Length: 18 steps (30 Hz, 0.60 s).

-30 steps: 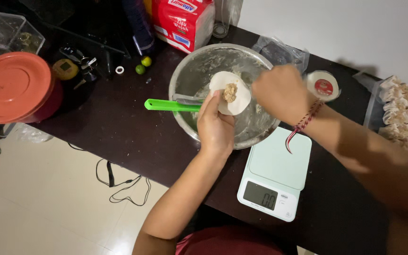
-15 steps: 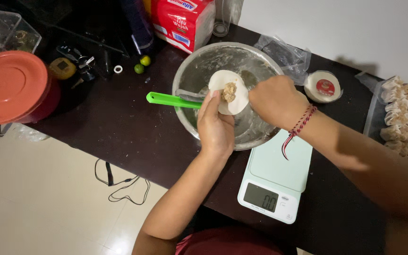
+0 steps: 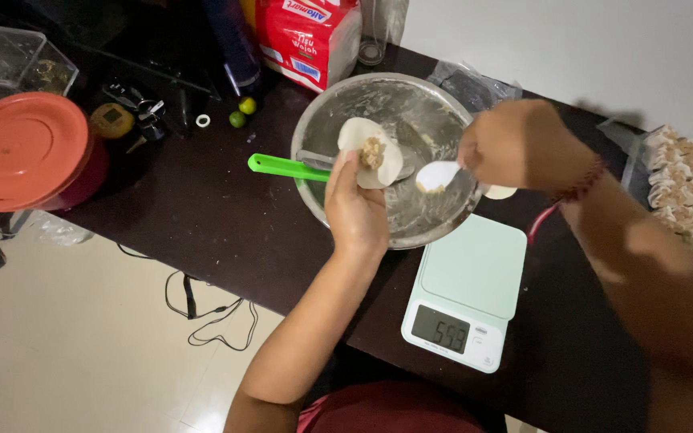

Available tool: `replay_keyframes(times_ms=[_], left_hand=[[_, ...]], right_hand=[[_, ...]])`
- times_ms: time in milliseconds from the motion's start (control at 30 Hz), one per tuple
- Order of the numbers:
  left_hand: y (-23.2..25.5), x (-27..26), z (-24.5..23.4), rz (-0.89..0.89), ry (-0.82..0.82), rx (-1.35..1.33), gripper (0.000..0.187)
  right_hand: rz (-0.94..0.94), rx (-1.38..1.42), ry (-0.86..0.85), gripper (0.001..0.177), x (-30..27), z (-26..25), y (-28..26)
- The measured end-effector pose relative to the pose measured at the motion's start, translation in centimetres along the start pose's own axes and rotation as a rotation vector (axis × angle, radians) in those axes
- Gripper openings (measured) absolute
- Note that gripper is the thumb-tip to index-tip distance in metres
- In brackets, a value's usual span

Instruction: The person prepares dumplings by placing a portion of filling onto a wrapper, weighing it on a digital scale, and then pinching the edges to fold the wrapper around the meat mixture.

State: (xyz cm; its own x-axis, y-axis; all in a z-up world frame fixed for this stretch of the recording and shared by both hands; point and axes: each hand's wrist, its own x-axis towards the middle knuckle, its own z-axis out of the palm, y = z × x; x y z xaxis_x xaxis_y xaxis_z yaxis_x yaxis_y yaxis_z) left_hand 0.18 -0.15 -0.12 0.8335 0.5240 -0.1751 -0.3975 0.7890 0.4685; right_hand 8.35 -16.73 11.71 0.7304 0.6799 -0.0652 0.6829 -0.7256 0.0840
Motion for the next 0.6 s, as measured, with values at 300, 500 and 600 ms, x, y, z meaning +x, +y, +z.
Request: replay_keyframes(times_ms=[300,500,600], left_hand=[[2.7,-3.2,3.6,-0.235,0.222,0.022,0.011],[4.4,-6.0,6.5,-0.367,0.062,-0.186,0.038],[2.7,-5.3,5.2,-0.336,-0.015,-0.187,0.033]], right_hand=[[-0.029,0.271,0.215,0.015,-3.7,-7.4,-0.8],[-0.454,0.587,0.575,0.003,-4.5,-5.1,-1.6],[-0.275,0.71,0.619,0.011,-4.9,-2.5,-1.3]])
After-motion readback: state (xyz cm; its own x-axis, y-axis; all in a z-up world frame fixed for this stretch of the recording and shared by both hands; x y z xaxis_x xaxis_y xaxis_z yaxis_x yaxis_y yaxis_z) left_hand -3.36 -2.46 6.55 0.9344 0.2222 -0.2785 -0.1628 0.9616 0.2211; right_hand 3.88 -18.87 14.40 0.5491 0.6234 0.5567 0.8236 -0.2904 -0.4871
